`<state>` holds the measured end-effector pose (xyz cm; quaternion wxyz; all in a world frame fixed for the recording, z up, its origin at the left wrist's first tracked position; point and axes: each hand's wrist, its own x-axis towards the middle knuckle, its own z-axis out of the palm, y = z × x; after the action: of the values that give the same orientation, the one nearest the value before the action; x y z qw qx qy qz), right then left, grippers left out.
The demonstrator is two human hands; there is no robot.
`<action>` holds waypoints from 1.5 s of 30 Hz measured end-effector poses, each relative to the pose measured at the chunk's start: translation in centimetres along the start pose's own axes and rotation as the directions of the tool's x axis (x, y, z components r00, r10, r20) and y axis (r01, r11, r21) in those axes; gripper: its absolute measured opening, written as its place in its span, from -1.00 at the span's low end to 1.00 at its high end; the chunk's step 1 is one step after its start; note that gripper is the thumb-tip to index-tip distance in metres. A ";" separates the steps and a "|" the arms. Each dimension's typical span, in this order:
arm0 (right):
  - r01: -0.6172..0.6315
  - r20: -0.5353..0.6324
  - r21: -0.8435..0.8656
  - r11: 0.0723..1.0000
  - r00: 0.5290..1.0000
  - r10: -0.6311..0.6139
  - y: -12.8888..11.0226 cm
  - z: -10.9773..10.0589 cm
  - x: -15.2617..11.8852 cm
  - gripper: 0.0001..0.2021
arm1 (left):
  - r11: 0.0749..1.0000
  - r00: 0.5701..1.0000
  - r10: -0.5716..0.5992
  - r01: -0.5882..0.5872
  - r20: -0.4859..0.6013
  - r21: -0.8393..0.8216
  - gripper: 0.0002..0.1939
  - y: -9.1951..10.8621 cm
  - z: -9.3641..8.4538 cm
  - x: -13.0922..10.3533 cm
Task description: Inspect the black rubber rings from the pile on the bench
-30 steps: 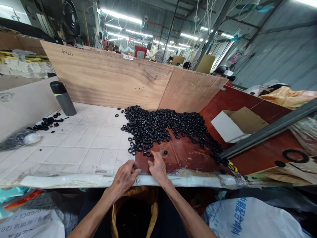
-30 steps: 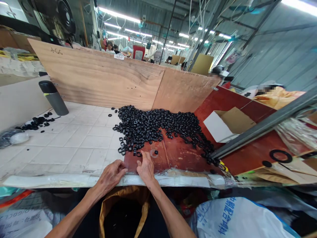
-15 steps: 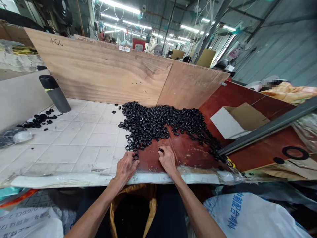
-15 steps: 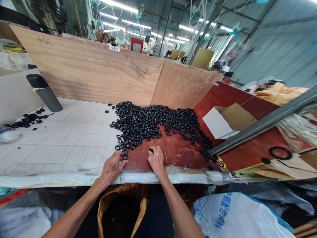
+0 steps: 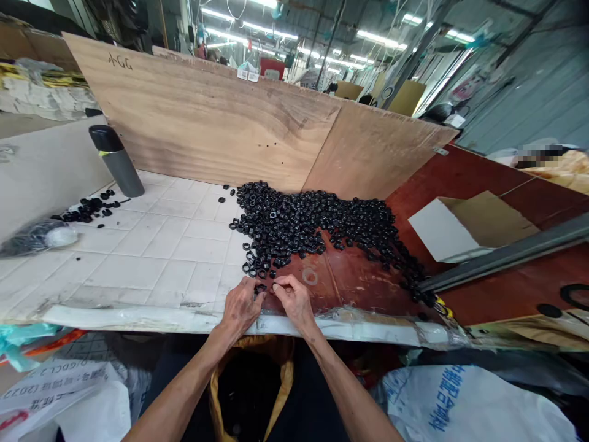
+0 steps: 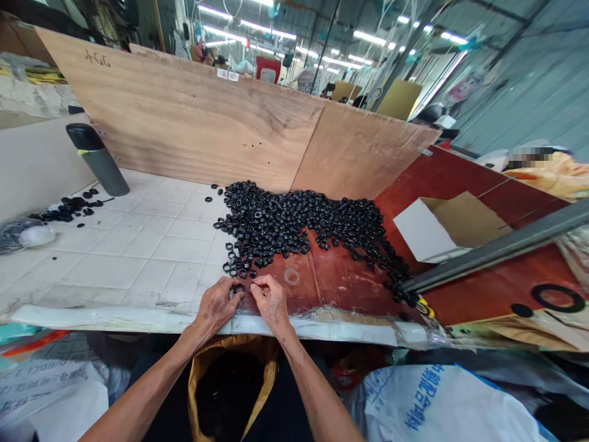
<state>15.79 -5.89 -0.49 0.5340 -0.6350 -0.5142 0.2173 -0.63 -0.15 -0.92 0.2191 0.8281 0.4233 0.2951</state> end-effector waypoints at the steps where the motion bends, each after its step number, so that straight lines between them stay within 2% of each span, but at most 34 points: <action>1: -0.018 -0.006 0.100 0.995 1.000 0.019 -0.2 0.3 -0.2 -0.86 | 1.000 1.000 0.009 -0.009 -0.009 -0.025 -0.79 -0.1 0.0 -0.1; 3: -0.028 -0.030 0.211 0.977 0.999 0.035 -0.5 0.6 -0.4 -0.86 | 0.996 0.999 0.041 -0.041 -0.007 -0.077 -0.76 -0.1 0.0 -0.2; 5: -0.030 -0.038 0.230 0.973 0.998 0.040 -0.8 0.6 -0.5 -0.88 | 0.986 0.996 0.094 -0.094 -0.003 -0.139 -0.71 -0.1 -0.1 -0.2; 9: -0.028 0.031 0.263 0.964 0.999 0.021 -1.0 0.5 -0.6 -0.92 | 0.942 0.986 0.160 -0.164 -0.038 -0.291 -0.67 -0.2 -0.2 0.0; 16: -0.007 0.019 0.214 0.977 1.000 0.003 -1.2 0.8 -1.1 -0.87 | 0.822 0.995 0.097 -0.102 -0.040 -0.561 -0.75 -0.8 -0.4 0.1; 21: 0.043 0.017 0.198 0.979 0.999 -0.048 -1.2 0.6 -1.1 -0.82 | 0.824 0.996 0.073 -0.089 -0.051 -0.560 -0.76 -0.4 -0.9 0.0; 27: 0.134 0.006 0.118 0.984 0.991 -0.135 -1.7 0.5 -1.0 -0.85 | 0.830 0.985 0.148 -0.170 -0.084 -0.531 -0.75 -0.2 -1.3 0.1; 31: 0.135 -0.006 0.074 0.988 0.991 -0.135 -1.5 0.6 -1.1 -0.81 | 0.811 0.981 0.168 -0.194 -0.098 -0.552 -0.75 -0.3 -1.1 0.1; 37: 0.059 0.076 0.079 0.995 0.995 -0.065 -1.2 0.8 -1.4 -0.87 | 0.800 0.982 0.146 -0.187 -0.117 -0.571 -0.77 -0.6 -0.7 -0.1; 41: 0.008 0.122 0.110 0.994 0.992 -0.021 -1.1 0.5 -1.1 -0.89 | 0.821 0.991 0.094 -0.131 -0.095 -0.556 -0.80 -0.6 -0.7 -0.2; 45: 0.040 0.116 0.127 0.991 0.992 -0.055 -1.2 0.3 -0.7 -0.91 | 0.838 0.997 0.052 -0.075 -0.057 -0.540 -0.81 -0.4 -0.8 -0.1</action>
<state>14.80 -6.50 0.34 0.5460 -0.5740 -0.5456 0.2734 -1.48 0.09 -0.62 0.4257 0.7398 0.2994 0.4265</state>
